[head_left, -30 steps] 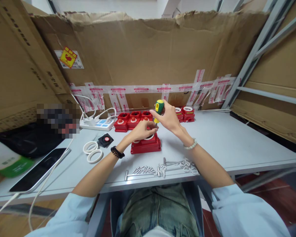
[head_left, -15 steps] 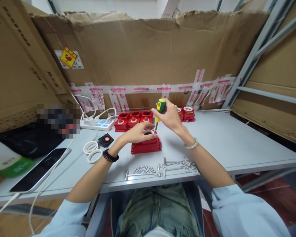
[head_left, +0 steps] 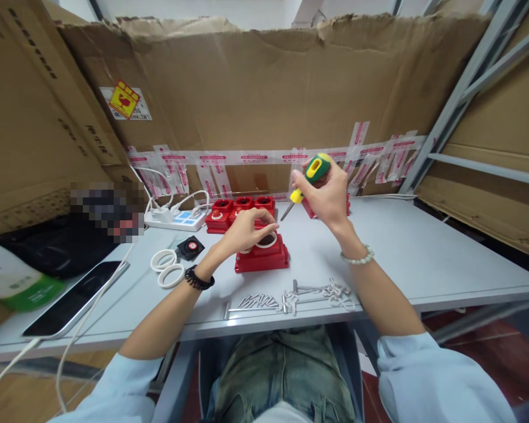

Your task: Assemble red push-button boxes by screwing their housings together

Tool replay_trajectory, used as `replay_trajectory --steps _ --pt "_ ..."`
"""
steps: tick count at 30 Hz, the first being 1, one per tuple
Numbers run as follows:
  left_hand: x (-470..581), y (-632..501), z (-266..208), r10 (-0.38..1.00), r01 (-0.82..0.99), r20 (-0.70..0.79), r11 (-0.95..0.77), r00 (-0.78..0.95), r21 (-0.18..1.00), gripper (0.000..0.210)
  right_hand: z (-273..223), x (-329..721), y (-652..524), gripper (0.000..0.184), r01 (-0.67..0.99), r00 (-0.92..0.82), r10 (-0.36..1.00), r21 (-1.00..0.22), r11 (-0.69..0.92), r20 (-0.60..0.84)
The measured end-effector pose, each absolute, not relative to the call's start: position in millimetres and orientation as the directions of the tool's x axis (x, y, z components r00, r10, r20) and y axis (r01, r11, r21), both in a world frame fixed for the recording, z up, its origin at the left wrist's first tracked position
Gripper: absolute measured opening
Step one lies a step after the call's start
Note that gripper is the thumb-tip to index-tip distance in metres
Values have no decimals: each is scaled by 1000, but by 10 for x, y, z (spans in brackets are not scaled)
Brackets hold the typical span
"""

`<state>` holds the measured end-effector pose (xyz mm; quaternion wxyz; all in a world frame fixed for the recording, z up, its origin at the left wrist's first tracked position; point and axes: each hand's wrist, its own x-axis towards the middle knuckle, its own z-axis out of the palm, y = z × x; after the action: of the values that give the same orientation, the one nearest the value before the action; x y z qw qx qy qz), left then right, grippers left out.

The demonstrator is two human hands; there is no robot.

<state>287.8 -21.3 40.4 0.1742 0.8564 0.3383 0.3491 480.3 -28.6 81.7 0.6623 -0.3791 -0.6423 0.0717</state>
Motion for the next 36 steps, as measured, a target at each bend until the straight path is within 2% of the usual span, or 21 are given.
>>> replay_trajectory --steps 3,7,12,16,21,23,26,29,36 --pt "2762 -518 432 650 462 444 -755 616 465 14 787 4845 -261 27 372 199 580 -608 701 790" --pt "2585 -921 255 567 476 303 -817 766 325 12 726 4821 -245 26 368 173 603 -619 693 779" --pt "2455 -1055 -32 566 511 194 -816 801 270 15 705 4766 -259 25 348 144 623 -629 696 769" --pt "2405 -1060 -37 586 515 208 -799 783 312 17 705 4762 -275 24 369 132 627 -625 688 768" --pt "2268 -947 106 639 540 420 -770 645 340 22 696 4745 -283 27 374 131 623 -620 690 771" --pt "2199 -800 117 673 589 472 -735 570 337 40 697 4729 -293 29 370 155 607 -616 695 779" --pt "2160 -529 67 728 617 371 -685 576 387 72 707 4696 -326 32 362 199 589 -617 698 783" --pt "2258 -331 -1 725 581 261 -675 638 454 71 714 4645 -375 33 323 200 590 -622 714 782" --pt "2782 -266 -101 736 465 314 -640 600 612 66 666 4488 -487 28 364 47 668 -635 681 743"
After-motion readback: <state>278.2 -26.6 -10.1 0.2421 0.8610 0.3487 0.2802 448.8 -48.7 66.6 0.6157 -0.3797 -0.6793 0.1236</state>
